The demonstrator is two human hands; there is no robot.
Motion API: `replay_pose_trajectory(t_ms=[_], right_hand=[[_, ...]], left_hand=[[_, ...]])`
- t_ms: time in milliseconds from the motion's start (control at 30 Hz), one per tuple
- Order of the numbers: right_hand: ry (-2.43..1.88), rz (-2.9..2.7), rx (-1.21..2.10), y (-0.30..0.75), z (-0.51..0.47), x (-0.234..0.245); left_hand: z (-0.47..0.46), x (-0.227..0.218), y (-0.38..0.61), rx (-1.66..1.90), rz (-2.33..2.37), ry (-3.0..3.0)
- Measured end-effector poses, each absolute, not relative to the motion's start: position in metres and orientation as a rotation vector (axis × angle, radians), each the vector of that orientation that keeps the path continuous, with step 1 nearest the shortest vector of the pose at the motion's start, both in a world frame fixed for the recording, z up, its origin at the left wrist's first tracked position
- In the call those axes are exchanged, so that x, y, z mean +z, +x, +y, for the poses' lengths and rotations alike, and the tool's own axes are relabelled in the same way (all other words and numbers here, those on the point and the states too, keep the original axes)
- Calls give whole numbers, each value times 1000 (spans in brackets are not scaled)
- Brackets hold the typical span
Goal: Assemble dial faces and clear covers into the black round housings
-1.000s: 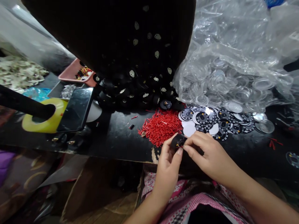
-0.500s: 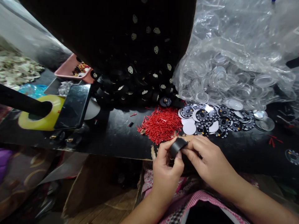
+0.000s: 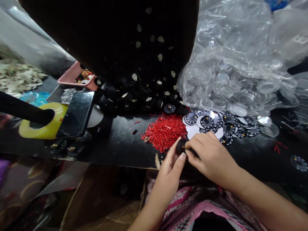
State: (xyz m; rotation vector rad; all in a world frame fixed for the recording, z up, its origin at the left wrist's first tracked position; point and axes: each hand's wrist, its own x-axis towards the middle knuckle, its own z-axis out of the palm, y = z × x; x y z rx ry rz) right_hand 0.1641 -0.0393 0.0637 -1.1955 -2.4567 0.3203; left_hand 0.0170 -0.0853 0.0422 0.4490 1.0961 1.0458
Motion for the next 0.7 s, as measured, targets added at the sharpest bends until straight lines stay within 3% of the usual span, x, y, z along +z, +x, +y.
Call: replay_pose_trajectory(t_ms=[133, 367, 433, 533, 700], right_hand=[[-1222, -2393, 331, 157, -39, 64], [-1411, -2328, 862, 175, -17, 76], [-1550, -2305, 711, 186, 7, 72], [-1927, -2203, 153, 201, 45, 65], [-1748, -2184, 129, 238, 70, 42]], left_hand=[[-87, 42, 29, 1077, 1133, 221], [-87, 29, 24, 1016, 1299, 613], [-85, 23, 21, 1059, 1262, 548], [-85, 19, 22, 1137, 1180, 476], [-90, 9, 33, 1168, 1006, 359]])
